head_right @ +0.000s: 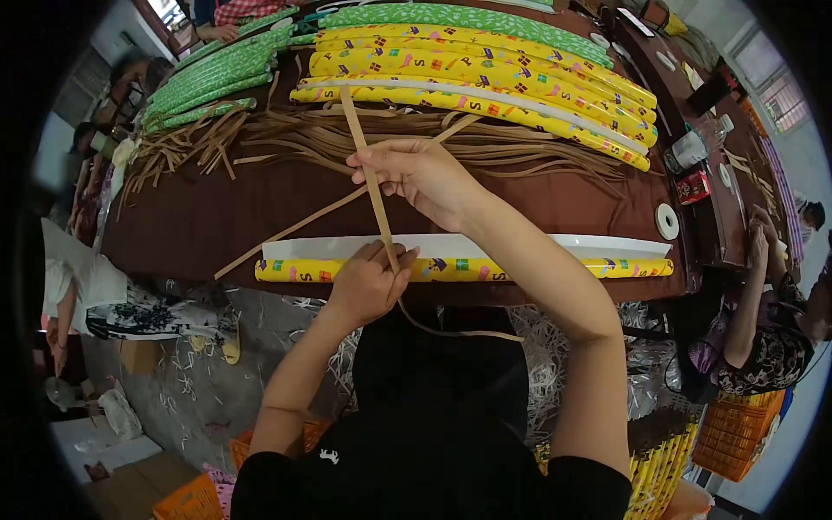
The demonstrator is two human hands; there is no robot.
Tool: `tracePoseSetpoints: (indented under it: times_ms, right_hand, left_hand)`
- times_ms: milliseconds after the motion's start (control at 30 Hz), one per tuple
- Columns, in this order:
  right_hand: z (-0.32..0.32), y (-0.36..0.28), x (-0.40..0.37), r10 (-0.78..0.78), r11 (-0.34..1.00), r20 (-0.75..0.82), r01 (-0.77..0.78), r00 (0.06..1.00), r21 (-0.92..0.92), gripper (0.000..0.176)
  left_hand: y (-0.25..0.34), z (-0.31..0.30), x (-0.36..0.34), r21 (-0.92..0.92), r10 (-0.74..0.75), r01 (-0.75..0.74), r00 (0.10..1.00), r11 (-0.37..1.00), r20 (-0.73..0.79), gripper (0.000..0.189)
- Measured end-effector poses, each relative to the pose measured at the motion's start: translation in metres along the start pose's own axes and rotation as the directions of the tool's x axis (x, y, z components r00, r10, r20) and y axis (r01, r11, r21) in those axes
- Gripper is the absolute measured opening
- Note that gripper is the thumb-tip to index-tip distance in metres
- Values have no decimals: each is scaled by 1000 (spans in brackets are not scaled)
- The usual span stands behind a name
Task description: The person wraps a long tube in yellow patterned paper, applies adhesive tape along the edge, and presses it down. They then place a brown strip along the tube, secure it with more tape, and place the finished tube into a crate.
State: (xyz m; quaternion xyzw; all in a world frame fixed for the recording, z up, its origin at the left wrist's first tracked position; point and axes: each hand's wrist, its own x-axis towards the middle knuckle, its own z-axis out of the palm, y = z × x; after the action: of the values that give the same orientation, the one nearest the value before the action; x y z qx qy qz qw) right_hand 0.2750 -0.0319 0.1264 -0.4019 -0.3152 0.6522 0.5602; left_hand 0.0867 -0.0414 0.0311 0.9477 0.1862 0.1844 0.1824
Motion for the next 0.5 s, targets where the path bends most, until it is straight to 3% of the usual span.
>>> tracePoseSetpoints:
  times_ms: [100,233,300,400,500]
  right_hand:
    - [1,-7,1,-11,997,156,0,988,74,24]
    - [5,-12,15,120,981,315,-64,942,-181,22]
    - [6,0,27,196,958,354,-101,915,-269,23]
    - [2,17,36,284,948,393,-194,875,-254,24]
    - [-7,34,40,366,906,350,-245,863,-344,22]
  left_hand:
    - [2,-7,0,18,89,-88,996,996,-32,48]
    - [-2,-8,-2,19,167,-166,982,986,-86,69]
    - [-3,-6,-2,52,172,-167,977,985,-126,67]
    - [-4,-2,-3,66,167,-158,973,985,-162,60]
    - [-4,-1,-5,1,128,-130,979,992,-159,50]
